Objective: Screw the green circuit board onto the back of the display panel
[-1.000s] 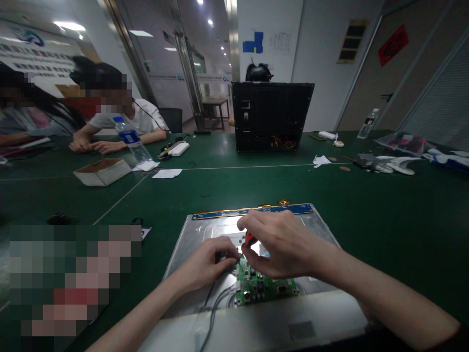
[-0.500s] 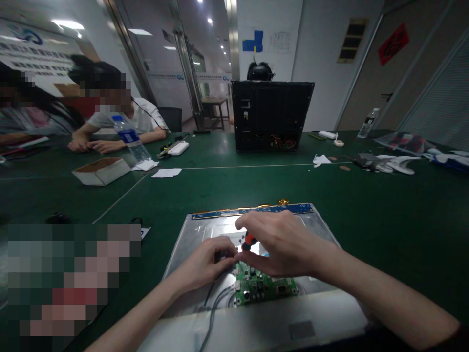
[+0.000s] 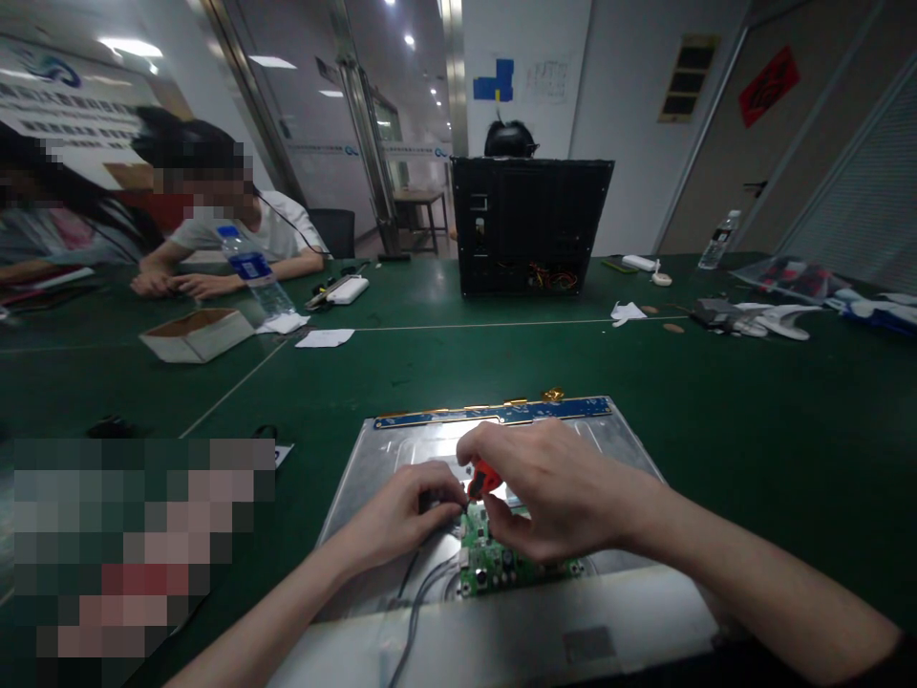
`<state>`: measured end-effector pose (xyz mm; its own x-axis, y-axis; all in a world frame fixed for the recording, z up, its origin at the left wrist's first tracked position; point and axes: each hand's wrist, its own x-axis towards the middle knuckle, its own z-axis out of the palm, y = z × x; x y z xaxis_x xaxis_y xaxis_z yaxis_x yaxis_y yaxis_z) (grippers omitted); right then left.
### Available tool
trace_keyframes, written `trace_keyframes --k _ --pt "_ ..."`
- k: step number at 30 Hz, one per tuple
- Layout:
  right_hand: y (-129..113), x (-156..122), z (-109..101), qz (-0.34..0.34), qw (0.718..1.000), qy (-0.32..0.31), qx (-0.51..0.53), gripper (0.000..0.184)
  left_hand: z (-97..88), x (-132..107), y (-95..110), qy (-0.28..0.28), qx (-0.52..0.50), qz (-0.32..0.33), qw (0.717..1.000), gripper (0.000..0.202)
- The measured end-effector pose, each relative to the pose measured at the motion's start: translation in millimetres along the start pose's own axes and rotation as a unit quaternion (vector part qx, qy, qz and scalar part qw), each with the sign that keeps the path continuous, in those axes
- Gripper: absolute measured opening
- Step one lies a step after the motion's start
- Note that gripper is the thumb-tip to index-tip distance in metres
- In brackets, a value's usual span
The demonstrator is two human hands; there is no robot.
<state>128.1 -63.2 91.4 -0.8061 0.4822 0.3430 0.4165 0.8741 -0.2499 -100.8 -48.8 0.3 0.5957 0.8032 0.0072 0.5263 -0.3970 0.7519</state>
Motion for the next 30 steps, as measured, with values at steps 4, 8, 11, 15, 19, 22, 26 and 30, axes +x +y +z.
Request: trace_keyframes --k 4,8,11,15,19,22,26,30 --pt "-0.1 1.1 -1.9 0.021 0.999 0.003 -0.029 0.025 0.4 1.1 -2.0 0.003 -0.011 0.016 1.000 0.009" --pt "1.9 1.7 1.7 0.055 0.997 0.009 -0.058 0.024 0.7 1.7 -4.6 0.002 -0.005 0.017 1.000 0.013" --pt "2.3 1.7 5.6 0.054 0.997 0.026 -0.054 0.018 0.5 1.4 -5.7 -0.007 -0.008 0.013 1.000 0.013" --pt "1.7 1.4 6.8 0.045 0.997 0.039 -0.047 0.027 0.1 1.5 -5.3 -0.013 -0.010 0.016 1.000 0.013" --pt "2.6 1.3 3.2 0.042 0.998 0.026 -0.049 0.023 -0.1 2.4 -3.5 -0.002 -0.002 0.020 1.000 0.016" --pt "3.6 1.7 1.5 0.063 0.996 0.015 -0.060 0.023 -0.4 2.5 -3.1 0.001 0.007 0.011 1.000 0.015" --pt "2.8 2.2 2.9 0.078 0.995 0.032 -0.057 0.015 -0.9 2.0 -3.4 -0.014 -0.011 0.008 1.000 0.013" --pt "1.5 1.4 3.6 0.071 0.995 0.046 -0.050 0.030 -0.6 1.9 -3.5 -0.012 -0.017 0.013 1.000 0.013"
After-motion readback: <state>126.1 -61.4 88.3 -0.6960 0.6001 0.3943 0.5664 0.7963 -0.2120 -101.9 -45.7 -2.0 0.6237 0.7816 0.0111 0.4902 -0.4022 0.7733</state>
